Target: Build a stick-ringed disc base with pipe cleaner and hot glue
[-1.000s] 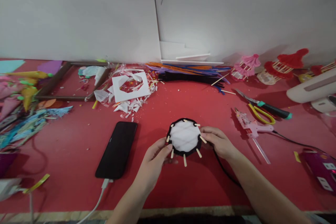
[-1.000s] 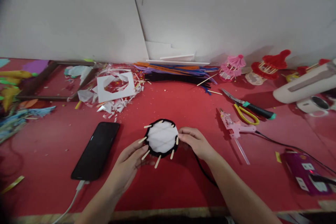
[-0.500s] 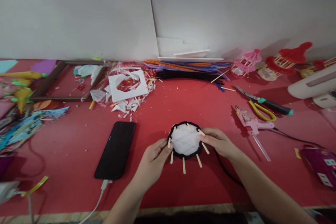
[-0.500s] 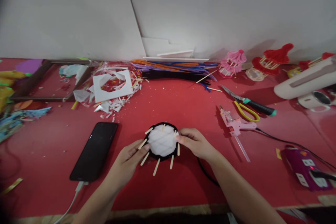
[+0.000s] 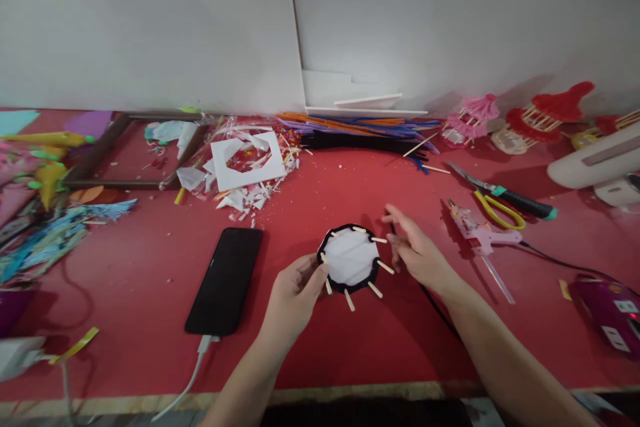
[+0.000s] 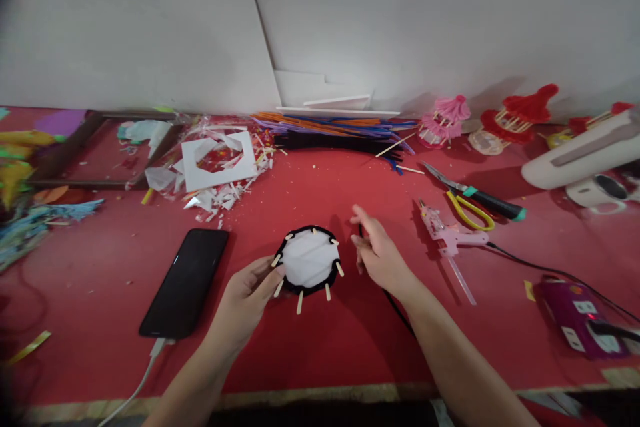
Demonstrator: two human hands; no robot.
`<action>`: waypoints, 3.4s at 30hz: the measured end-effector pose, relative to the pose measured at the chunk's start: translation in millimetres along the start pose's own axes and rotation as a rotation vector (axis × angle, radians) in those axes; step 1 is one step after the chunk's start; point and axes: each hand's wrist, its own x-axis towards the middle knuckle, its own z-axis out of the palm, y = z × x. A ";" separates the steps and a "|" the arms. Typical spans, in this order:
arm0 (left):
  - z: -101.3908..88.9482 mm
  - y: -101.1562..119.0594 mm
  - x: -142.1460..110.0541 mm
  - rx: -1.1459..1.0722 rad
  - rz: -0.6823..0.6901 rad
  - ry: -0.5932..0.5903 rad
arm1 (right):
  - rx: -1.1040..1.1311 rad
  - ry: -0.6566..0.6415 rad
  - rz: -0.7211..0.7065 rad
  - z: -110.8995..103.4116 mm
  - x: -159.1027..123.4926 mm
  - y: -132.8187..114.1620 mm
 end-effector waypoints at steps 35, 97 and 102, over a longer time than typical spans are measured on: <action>16.3 8.8 -5.8 -0.106 -0.062 -0.223 | -1.193 -0.029 -0.667 38.9 -35.1 -75.6; 23.2 15.0 -5.0 -0.011 0.017 -0.238 | -1.185 -0.164 -0.570 36.0 -38.5 -76.1; 24.1 11.0 -2.6 -0.030 0.018 -0.276 | -1.137 -0.281 -0.490 33.1 -36.6 -77.3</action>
